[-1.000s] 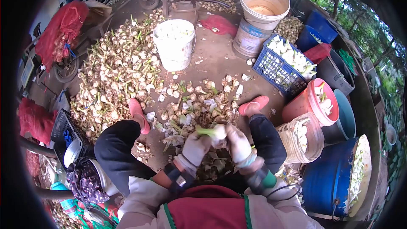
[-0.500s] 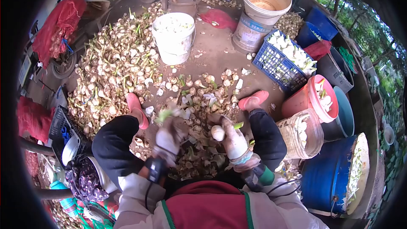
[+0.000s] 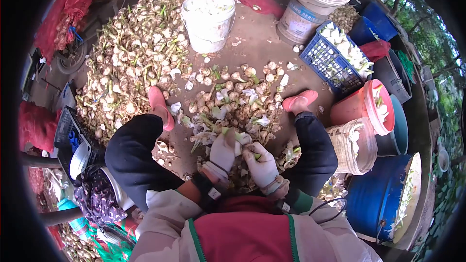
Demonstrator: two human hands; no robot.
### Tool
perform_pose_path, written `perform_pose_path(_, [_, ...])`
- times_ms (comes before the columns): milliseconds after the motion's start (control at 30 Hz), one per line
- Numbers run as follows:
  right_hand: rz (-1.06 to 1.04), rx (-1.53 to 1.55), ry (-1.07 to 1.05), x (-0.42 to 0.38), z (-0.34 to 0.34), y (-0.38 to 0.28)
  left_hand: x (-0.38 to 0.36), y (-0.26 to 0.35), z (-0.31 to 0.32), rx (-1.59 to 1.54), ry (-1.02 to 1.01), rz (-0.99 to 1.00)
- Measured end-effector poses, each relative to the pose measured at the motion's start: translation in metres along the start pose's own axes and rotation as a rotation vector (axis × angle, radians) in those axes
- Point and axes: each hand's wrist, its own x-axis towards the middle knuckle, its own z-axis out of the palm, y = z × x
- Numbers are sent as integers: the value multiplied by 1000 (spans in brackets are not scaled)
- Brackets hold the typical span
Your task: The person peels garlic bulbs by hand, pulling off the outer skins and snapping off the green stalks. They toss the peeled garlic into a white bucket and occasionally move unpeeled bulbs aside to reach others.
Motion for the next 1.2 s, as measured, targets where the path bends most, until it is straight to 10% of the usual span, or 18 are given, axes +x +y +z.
perform_pose_path(100, [-104, -95, -204, 5, -15, -10, 9, 33, -28, -472, -33, -352])
perform_pose_path(267, [187, 551, 33, 16, -39, -8, 20, 11, -47, 1310, -186, 19])
perform_pose_path(367, [122, 428, 160, 10, -37, -18, -6, 31, -16, 1406, -222, -33])
perform_pose_path(433, [106, 357, 173, 0, -38, -13, -14, 50, -4, 961, -167, 293])
perform_pose_path(567, [-14, 153, 126, -3, -42, -15, -17, 49, 18, 566, -223, 349])
perform_pose_path(667, [-82, 97, 89, -10, -63, -24, -16, 53, 22, 848, -180, 494])
perform_pose_path(733, [-27, 75, -39, -13, -79, -23, 14, 82, 14, -375, -142, -107])
perform_pose_path(800, [23, 277, -112, -17, -87, -16, 20, 69, -8, -431, 349, -214])
perform_pose_path(867, [165, 545, -64, -12, -85, -12, 18, 51, -4, -124, 209, 13])
perform_pose_path(1000, [356, 895, -113, -2, -79, 6, -13, 40, 43, -413, -106, -500])
perform_pose_path(1200, [-348, -826, 708, 0, -159, -61, 12, 12, 10, -156, -278, -611])
